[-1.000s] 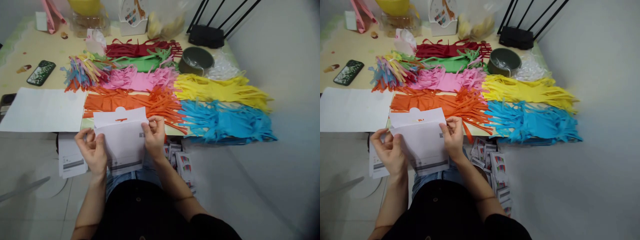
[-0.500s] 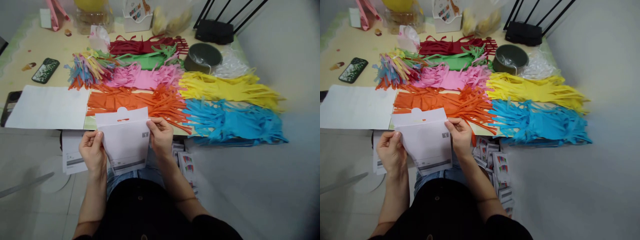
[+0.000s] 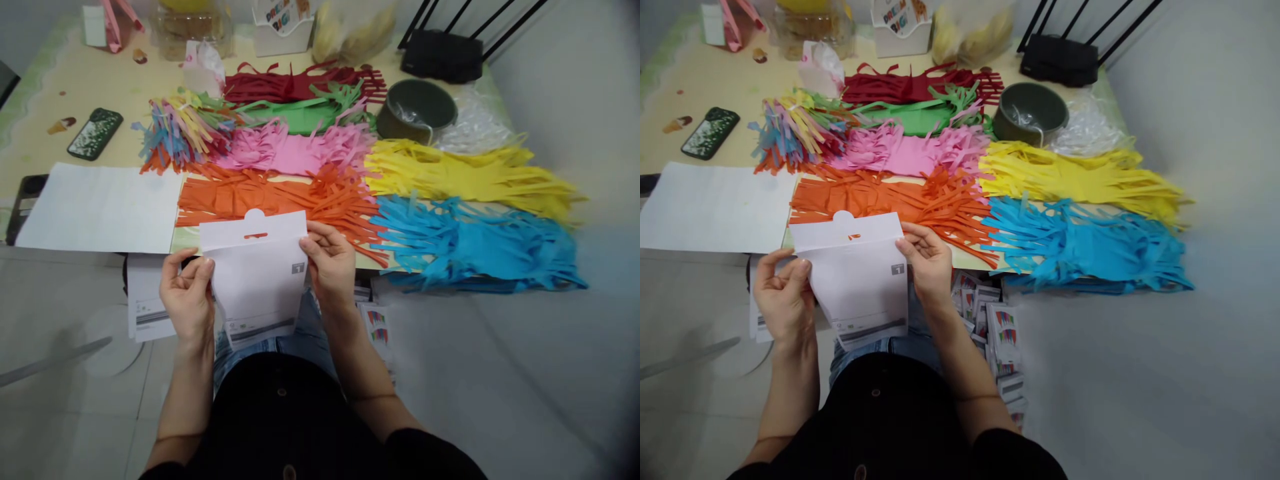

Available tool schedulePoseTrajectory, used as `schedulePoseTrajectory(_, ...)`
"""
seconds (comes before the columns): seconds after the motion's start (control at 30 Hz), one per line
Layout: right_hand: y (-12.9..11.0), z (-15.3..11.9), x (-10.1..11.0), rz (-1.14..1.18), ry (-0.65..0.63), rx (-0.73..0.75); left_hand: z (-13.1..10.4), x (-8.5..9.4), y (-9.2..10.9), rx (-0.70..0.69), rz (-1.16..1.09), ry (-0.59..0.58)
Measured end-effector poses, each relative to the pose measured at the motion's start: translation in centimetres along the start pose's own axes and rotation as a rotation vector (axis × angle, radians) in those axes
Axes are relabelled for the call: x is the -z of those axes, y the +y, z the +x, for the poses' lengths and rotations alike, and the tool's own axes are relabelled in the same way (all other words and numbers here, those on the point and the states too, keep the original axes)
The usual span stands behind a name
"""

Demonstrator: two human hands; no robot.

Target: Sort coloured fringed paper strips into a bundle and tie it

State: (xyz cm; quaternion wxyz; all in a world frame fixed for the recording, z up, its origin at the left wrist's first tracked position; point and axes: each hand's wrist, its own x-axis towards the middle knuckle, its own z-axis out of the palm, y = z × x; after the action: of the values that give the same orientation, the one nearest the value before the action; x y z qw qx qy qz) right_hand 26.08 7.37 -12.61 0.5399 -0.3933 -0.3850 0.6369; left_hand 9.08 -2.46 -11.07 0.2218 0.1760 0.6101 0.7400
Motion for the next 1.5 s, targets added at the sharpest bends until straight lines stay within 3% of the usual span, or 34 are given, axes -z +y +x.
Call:
schedulePoseTrajectory(0.17, -0.2, 0.1, 0.5, -0.086, 0.000, 0.053, 0.3, 0.3, 0.2, 0.012, 0.058, -0.023)
schedulePoseTrajectory(0.37, -1.3, 0.8, 1.3, -0.283, -0.096, 0.247, 1.9, 1.6, 0.5, -0.048, 0.277, -0.289)
schedulePoseTrajectory(0.67, -3.3, 2.7, 3.5, -0.443, -0.650, 0.355, 3.8, 3.1, 1.7, -0.240, 0.383, -0.653)
schedulePoseTrajectory(0.9, -5.7, 2.3, 2.2, -0.637, -0.814, 0.257, 4.1, 3.3, 3.8, -0.414, 0.472, -0.893)
schedulePoseTrajectory(1.1, -6.7, 1.3, 0.5, -0.731, -0.932, 0.357, 3.4, 0.1, 7.1, -0.364, 0.744, -0.949)
schedulePoseTrajectory(1.17, -6.8, 1.1, 0.3, -0.732, -0.963, 0.386, 3.2, -1.2, 7.8, -0.327, 0.840, -1.050)
schedulePoseTrajectory(1.27, -6.8, 0.7, 0.2, -0.734, -0.952, 0.401, 3.6, -2.7, 8.3, -0.260, 0.929, -1.202)
schedulePoseTrajectory(1.5, -6.5, 0.5, -0.3, -0.820, -0.901, 0.423, 5.4, -5.8, 9.1, -0.265, 1.355, -1.310)
